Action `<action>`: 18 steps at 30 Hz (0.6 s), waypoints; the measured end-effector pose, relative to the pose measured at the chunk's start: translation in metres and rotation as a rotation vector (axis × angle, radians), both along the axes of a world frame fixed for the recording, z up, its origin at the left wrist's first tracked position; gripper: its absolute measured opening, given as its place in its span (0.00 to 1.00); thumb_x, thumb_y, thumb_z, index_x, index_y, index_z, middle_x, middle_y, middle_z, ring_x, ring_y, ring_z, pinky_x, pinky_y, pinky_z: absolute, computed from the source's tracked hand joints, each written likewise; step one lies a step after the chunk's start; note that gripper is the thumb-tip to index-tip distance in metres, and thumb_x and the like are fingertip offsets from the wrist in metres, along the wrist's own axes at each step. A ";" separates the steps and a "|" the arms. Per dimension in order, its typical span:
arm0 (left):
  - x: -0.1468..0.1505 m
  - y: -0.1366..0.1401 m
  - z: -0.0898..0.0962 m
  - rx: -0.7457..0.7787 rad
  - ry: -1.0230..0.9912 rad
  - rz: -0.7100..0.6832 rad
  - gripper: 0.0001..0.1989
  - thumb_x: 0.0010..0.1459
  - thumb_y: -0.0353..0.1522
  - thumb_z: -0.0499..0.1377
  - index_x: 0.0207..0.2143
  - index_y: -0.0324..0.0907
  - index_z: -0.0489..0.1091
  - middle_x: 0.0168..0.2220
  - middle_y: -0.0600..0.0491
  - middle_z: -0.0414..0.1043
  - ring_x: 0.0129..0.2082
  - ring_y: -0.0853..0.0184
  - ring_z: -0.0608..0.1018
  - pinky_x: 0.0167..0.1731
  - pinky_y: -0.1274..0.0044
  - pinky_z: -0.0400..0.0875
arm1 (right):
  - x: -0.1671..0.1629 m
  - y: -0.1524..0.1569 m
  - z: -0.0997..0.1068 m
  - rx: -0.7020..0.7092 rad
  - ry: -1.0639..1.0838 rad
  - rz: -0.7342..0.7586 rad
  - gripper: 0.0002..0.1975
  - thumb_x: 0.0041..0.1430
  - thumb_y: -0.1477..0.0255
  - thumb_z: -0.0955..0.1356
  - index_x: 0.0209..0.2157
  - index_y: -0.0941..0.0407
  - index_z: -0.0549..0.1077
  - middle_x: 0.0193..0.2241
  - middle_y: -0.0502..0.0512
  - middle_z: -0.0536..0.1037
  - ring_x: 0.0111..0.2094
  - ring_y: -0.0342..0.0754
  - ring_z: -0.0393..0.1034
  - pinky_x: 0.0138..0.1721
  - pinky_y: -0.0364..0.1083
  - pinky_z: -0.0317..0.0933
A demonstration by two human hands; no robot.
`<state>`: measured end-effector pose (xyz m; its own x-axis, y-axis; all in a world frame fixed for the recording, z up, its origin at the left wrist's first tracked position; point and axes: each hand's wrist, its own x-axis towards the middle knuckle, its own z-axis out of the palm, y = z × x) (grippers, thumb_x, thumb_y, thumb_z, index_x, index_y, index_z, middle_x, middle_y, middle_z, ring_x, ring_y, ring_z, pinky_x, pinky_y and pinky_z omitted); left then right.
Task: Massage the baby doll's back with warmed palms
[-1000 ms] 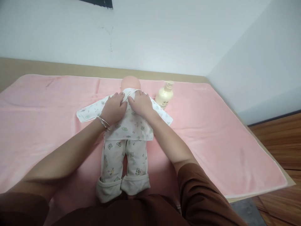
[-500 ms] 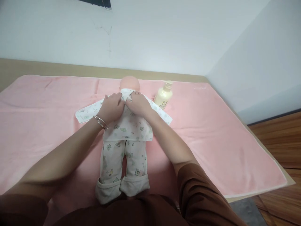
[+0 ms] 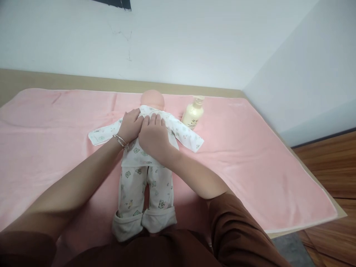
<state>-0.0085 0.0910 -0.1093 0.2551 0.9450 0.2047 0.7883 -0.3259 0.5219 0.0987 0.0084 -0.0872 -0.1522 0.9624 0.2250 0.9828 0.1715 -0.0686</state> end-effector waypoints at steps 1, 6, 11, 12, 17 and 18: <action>0.001 -0.001 -0.001 -0.002 -0.004 0.019 0.13 0.62 0.33 0.44 0.38 0.42 0.68 0.46 0.41 0.76 0.53 0.52 0.74 0.66 0.53 0.59 | 0.002 0.001 0.001 -0.008 0.003 0.040 0.27 0.69 0.73 0.53 0.64 0.73 0.62 0.64 0.79 0.65 0.68 0.67 0.58 0.69 0.62 0.52; 0.003 -0.006 -0.006 -0.011 -0.080 0.057 0.20 0.64 0.35 0.44 0.52 0.44 0.69 0.57 0.44 0.74 0.62 0.54 0.70 0.71 0.52 0.48 | 0.024 0.031 0.007 -0.106 0.202 0.043 0.27 0.71 0.71 0.51 0.58 0.69 0.70 0.61 0.71 0.71 0.66 0.60 0.62 0.69 0.56 0.55; 0.003 -0.008 -0.009 -0.010 -0.107 0.073 0.25 0.63 0.36 0.45 0.59 0.43 0.68 0.64 0.45 0.69 0.66 0.56 0.67 0.73 0.53 0.44 | 0.033 0.050 -0.010 -0.079 0.268 -0.062 0.32 0.70 0.67 0.54 0.68 0.73 0.55 0.70 0.71 0.57 0.73 0.59 0.48 0.75 0.58 0.42; 0.003 -0.008 -0.009 -0.009 -0.107 0.074 0.25 0.64 0.36 0.45 0.59 0.42 0.68 0.64 0.45 0.69 0.66 0.56 0.67 0.73 0.53 0.43 | 0.032 0.050 -0.013 -0.069 0.271 -0.060 0.32 0.70 0.67 0.54 0.68 0.72 0.56 0.70 0.71 0.57 0.73 0.59 0.48 0.75 0.59 0.42; 0.003 -0.009 -0.007 0.015 -0.069 0.068 0.24 0.65 0.35 0.44 0.59 0.41 0.68 0.64 0.43 0.69 0.66 0.54 0.67 0.72 0.50 0.45 | 0.030 0.046 -0.013 -0.069 0.282 -0.067 0.32 0.70 0.67 0.53 0.69 0.71 0.56 0.71 0.70 0.57 0.73 0.59 0.48 0.74 0.62 0.40; 0.003 -0.011 -0.006 0.031 -0.050 0.063 0.24 0.66 0.35 0.44 0.59 0.40 0.68 0.63 0.42 0.69 0.65 0.53 0.68 0.71 0.49 0.48 | 0.032 0.045 -0.010 -0.079 0.283 -0.065 0.32 0.70 0.67 0.53 0.69 0.70 0.56 0.71 0.69 0.57 0.73 0.59 0.48 0.74 0.64 0.38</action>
<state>-0.0056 0.0803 -0.1157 0.1838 0.9520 0.2449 0.7808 -0.2927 0.5520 0.1306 0.0539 -0.0975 -0.0322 0.9843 0.1735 0.9315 0.0925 -0.3517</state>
